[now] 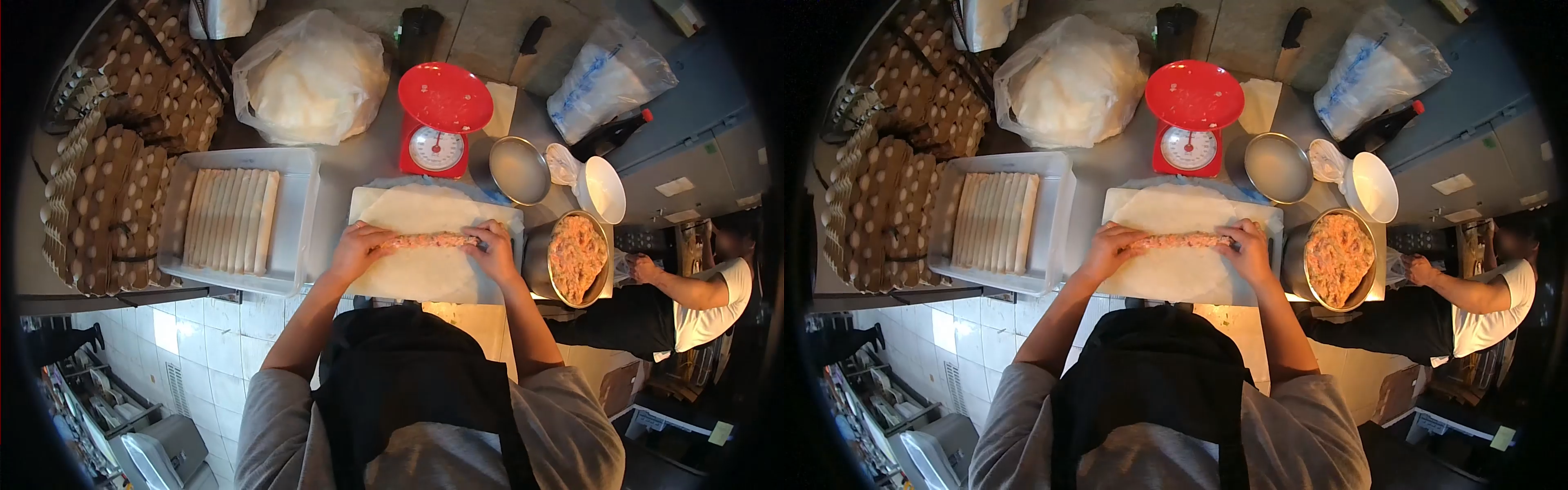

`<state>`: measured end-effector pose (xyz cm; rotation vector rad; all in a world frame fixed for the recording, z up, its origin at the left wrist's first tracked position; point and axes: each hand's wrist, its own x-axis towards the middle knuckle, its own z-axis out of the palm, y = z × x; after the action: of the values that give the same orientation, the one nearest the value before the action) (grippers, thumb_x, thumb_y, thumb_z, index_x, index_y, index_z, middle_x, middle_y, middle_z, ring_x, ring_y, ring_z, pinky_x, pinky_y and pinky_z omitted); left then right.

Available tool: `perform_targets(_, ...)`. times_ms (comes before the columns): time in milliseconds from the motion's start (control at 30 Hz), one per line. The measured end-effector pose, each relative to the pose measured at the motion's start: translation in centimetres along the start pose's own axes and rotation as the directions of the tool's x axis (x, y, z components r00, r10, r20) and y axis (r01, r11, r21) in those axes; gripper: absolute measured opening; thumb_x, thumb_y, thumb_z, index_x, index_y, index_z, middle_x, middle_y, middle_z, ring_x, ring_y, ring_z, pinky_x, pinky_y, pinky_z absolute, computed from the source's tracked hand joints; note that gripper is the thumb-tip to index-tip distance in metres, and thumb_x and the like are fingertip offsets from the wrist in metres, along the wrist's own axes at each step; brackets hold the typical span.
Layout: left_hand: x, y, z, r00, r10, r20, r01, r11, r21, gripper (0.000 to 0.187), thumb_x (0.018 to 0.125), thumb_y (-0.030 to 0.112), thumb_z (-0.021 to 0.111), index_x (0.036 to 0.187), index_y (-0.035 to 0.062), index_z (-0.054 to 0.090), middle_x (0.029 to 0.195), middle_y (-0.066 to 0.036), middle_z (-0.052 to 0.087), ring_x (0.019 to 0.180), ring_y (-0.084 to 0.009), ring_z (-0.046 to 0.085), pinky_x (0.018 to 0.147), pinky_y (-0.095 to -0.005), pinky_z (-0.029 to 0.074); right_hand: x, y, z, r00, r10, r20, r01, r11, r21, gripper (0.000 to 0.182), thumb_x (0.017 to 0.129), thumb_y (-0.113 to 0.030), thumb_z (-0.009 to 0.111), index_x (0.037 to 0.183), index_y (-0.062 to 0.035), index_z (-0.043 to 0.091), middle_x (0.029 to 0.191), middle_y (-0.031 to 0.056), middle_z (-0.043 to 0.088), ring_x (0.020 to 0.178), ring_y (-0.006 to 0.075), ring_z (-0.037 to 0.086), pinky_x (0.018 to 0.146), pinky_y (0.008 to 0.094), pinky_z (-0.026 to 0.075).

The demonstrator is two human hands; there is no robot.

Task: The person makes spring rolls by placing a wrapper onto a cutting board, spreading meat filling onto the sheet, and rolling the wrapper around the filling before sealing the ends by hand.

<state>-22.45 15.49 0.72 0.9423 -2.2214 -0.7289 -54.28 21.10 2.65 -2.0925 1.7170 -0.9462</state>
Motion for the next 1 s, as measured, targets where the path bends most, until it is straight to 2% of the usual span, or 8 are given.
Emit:
perform_targets(200, -0.3, -0.2, -1.0, 0.999, -0.044, -0.015, 0.044, 0.999, -0.023, 0.038, 0.07, 0.018, 0.078, 0.107, 0.0098, 0.072, 0.106, -0.008, 0.07, 0.094, -0.0246, 0.061, 0.09, -0.0353, 0.043, 0.0, -0.1, -0.1, 0.998, 0.057, -0.021, -0.056, 0.997, 0.048, 0.038, 0.059, -0.007, 0.085, 0.096, -0.0102, 0.075, 0.087, 0.005, 0.058, 0.083, 0.0238, 0.056, 0.072, 0.0329, 0.047)
perform_targets(400, -1.2, -0.6, -1.4, 0.998, -0.043, -0.054, 0.044, 0.999, 0.021, 0.04, 0.07, 0.017, 0.079, 0.11, 0.0104, 0.072, 0.11, -0.007, 0.07, 0.097, -0.0226, 0.06, 0.09, -0.0343, 0.042, -0.5, 1.1, -0.2, 0.988, 0.13, 0.083, -0.137, 0.987, 0.083, 0.048, 0.057, -0.015, 0.086, 0.104, -0.0106, 0.073, 0.09, 0.0034, 0.06, 0.085, 0.0227, 0.058, 0.076, 0.0345, 0.046)
perform_targets(500, -1.0, 1.6, -2.1, 0.992, -0.094, -0.086, 0.097, 0.995, 0.027, 0.037, 0.071, 0.015, 0.078, 0.108, 0.0112, 0.072, 0.109, -0.007, 0.07, 0.097, -0.0224, 0.059, 0.089, -0.0341, 0.043, 1.0, -3.1, -1.2, 0.999, 0.013, 0.045, -0.013, 1.0, -0.02, 0.048, 0.059, -0.02, 0.085, 0.105, -0.0141, 0.072, 0.093, 0.0013, 0.062, 0.089, 0.0206, 0.058, 0.079, 0.036, 0.043)
perform_targets(567, -0.7, 2.5, -1.4, 0.99, -0.05, -0.128, 0.058, 0.996, 0.062, 0.038, 0.071, 0.016, 0.077, 0.108, 0.0124, 0.072, 0.109, -0.005, 0.069, 0.097, -0.0223, 0.059, 0.089, -0.0346, 0.043, 2.0, -4.6, 0.9, 0.977, -0.196, 0.086, 0.199, 0.979, -0.036, 0.042, 0.062, -0.022, 0.083, 0.102, -0.0173, 0.073, 0.097, -0.0002, 0.064, 0.089, 0.0184, 0.058, 0.081, 0.0367, 0.04)
perform_targets(633, -0.7, 1.3, 0.1, 0.995, -0.054, -0.088, 0.057, 0.998, 0.032, 0.041, 0.07, 0.017, 0.078, 0.111, 0.013, 0.071, 0.109, -0.005, 0.069, 0.096, -0.0226, 0.059, 0.088, -0.0355, 0.044, 2.7, -7.7, 3.8, 0.969, -0.23, 0.092, 0.231, 0.973, 0.004, 0.032, 0.064, -0.021, 0.082, 0.096, -0.0196, 0.074, 0.092, -0.0023, 0.065, 0.089, 0.0176, 0.058, 0.084, 0.0378, 0.038)
perform_targets(733, -0.7, 0.1, 0.6, 0.995, 0.007, -0.101, -0.001, 0.998, 0.055, 0.042, 0.069, 0.017, 0.078, 0.111, 0.0129, 0.07, 0.108, -0.004, 0.069, 0.092, -0.023, 0.06, 0.086, -0.0367, 0.045, 3.5, -7.7, 6.3, 0.965, -0.231, 0.121, 0.238, 0.97, -0.052, 0.021, 0.066, -0.021, 0.08, 0.087, -0.021, 0.076, 0.087, -0.005, 0.068, 0.089, 0.0171, 0.057, 0.082, 0.0367, 0.038)
perform_targets(833, -0.3, 1.1, -0.4, 0.992, 0.033, -0.126, -0.019, 0.994, 0.108, 0.037, 0.071, 0.017, 0.077, 0.107, 0.0101, 0.071, 0.105, -0.006, 0.07, 0.092, -0.0237, 0.062, 0.087, -0.037, 0.045, 3.3, -6.5, 4.8, 0.987, -0.157, 0.032, 0.156, 0.987, 0.047, 0.014, 0.065, -0.02, 0.081, 0.078, -0.0216, 0.076, 0.084, -0.0068, 0.07, 0.089, 0.0165, 0.057, 0.08, 0.0358, 0.038)
perform_targets(1000, 2.0, 3.9, 1.7, 0.998, 0.029, -0.06, -0.022, 0.993, 0.114, 0.036, 0.072, 0.018, 0.076, 0.105, 0.0068, 0.071, 0.103, -0.007, 0.07, 0.09, -0.0257, 0.062, 0.085, -0.0378, 0.048, 2.5, -4.0, 3.4, 0.995, -0.098, 0.03, 0.097, 0.995, 0.011, 0.014, 0.064, -0.021, 0.081, 0.077, -0.0217, 0.076, 0.086, -0.0058, 0.071, 0.087, 0.0163, 0.058, 0.079, 0.0351, 0.038)
